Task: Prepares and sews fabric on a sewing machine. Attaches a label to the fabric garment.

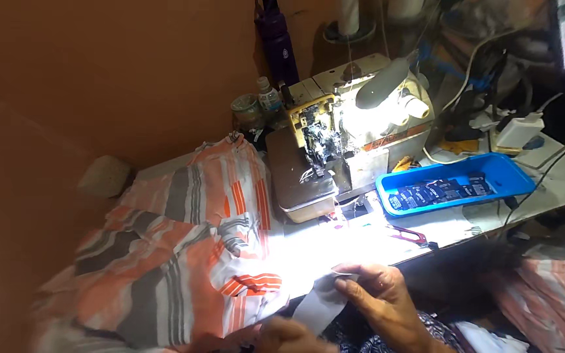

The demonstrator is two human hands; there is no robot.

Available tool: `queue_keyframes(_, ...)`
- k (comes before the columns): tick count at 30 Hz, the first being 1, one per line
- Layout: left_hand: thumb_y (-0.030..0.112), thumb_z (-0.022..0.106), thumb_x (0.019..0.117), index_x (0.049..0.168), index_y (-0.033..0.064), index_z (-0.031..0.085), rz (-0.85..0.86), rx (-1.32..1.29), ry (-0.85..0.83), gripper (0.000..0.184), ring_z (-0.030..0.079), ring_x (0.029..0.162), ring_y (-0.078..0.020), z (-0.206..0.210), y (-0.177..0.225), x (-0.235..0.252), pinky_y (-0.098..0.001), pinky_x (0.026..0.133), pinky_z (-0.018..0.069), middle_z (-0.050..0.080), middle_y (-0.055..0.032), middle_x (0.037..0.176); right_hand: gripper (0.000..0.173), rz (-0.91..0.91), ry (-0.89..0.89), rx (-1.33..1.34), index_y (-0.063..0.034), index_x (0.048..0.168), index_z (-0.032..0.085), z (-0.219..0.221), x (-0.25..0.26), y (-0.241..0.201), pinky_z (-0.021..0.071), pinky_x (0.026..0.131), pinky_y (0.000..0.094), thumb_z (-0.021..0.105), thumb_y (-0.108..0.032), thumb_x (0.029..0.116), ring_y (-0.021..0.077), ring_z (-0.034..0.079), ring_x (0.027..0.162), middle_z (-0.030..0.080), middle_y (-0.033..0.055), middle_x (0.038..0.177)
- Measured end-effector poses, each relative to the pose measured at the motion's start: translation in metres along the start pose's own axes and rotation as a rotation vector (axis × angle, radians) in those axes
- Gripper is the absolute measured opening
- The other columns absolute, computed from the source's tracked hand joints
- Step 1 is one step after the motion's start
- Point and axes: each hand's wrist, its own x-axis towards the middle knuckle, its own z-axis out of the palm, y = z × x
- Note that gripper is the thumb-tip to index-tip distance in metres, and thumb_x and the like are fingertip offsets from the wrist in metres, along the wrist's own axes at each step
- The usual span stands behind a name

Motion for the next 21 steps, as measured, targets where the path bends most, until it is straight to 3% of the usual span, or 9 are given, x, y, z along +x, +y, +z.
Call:
queue_keyframes(2, 0.016, 0.071, 0.0947, 0.101, 0.0182, 0.075, -0.012, -0.012, 0.073, 0.008, 0.062, 0.096, 0.0081, 0.018, -0.013, 0.012, -0.0113, 0.085, 0.0524, 0.068, 0.0153, 0.099, 0.015, -0.008, -0.027, 0.015, 0.003, 0.105, 0.072, 0.003, -0.001, -0.001, 0.058, 0.079, 0.0151, 0.061, 0.004, 0.0942, -0.0042, 0.07, 0.085, 0.077, -0.0041, 0.093)
queue_keyframes(6, -0.004, 0.073, 0.0849, 0.094, 0.0125, 0.074, -0.097, -0.034, 0.298, 0.018, 0.068, 0.087, 0.0043, 0.038, -0.022, 0.019, -0.0148, 0.08, 0.0587, 0.072, 0.0135, 0.093, 0.018, -0.044, -0.165, -0.052, 0.0117, 0.106, 0.069, -0.002, -0.001, -0.003, 0.0548, 0.083, 0.0124, 0.058, 0.006, 0.0937, -0.0055, 0.068, 0.088, 0.076, 0.005, 0.095)
queue_keyframes(11, -0.007, 0.074, 0.0828, 0.092, 0.0133, 0.072, -0.142, -0.062, 0.309, 0.022, 0.069, 0.082, 0.0028, 0.035, -0.03, 0.015, -0.0158, 0.076, 0.0598, 0.072, 0.0125, 0.09, 0.025, 0.017, -0.312, -0.119, 0.0124, 0.112, 0.069, -0.009, 0.0, 0.001, 0.052, 0.08, 0.0107, 0.052, 0.005, 0.0937, -0.0058, 0.066, 0.085, 0.075, 0.0091, 0.094)
queue_keyframes(14, -0.006, 0.077, 0.0805, 0.09, 0.0131, 0.073, -0.143, -0.057, 0.314, 0.022, 0.068, 0.081, 0.0021, 0.032, -0.036, 0.013, -0.0157, 0.075, 0.0596, 0.071, 0.0113, 0.089, 0.032, 0.04, -0.385, -0.118, 0.0133, 0.115, 0.067, -0.01, 0.002, 0.0, 0.0497, 0.072, 0.01, 0.051, 0.005, 0.089, -0.0055, 0.062, 0.077, 0.073, 0.0106, 0.091)
queue_keyframes(16, -0.008, 0.076, 0.0793, 0.092, 0.0131, 0.07, -0.138, -0.055, 0.341, 0.025, 0.068, 0.08, 0.0032, 0.032, -0.039, 0.012, -0.0149, 0.074, 0.059, 0.072, 0.0123, 0.089, 0.034, 0.04, -0.435, -0.107, 0.0147, 0.12, 0.064, -0.011, 0.002, -0.001, 0.0523, 0.079, 0.0123, 0.055, 0.001, 0.0905, -0.003, 0.066, 0.083, 0.074, 0.0136, 0.096)
queue_keyframes(18, -0.004, 0.08, 0.0775, 0.097, 0.0144, 0.061, -0.137, -0.035, 0.382, 0.032, 0.066, 0.083, 0.0063, 0.032, -0.043, 0.012, -0.0137, 0.077, 0.058, 0.069, 0.0157, 0.092, 0.031, 0.027, -0.436, -0.097, 0.0152, 0.12, 0.064, -0.011, 0.002, 0.001, 0.0532, 0.089, 0.0152, 0.058, -0.004, 0.0968, -0.0004, 0.069, 0.094, 0.075, 0.0157, 0.102)
queue_keyframes(21, 0.026, 0.082, 0.0845, 0.109, 0.0177, 0.055, -0.149, -0.119, 0.402, 0.037, 0.062, 0.093, 0.0079, 0.034, -0.056, 0.01, -0.0136, 0.083, 0.0539, 0.063, 0.019, 0.1, 0.027, 0.022, -0.355, -0.051, 0.0123, 0.116, 0.069, -0.008, 0.003, 0.001, 0.0491, 0.099, 0.0165, 0.052, -0.004, 0.1029, -0.0029, 0.067, 0.102, 0.076, 0.0105, 0.106)
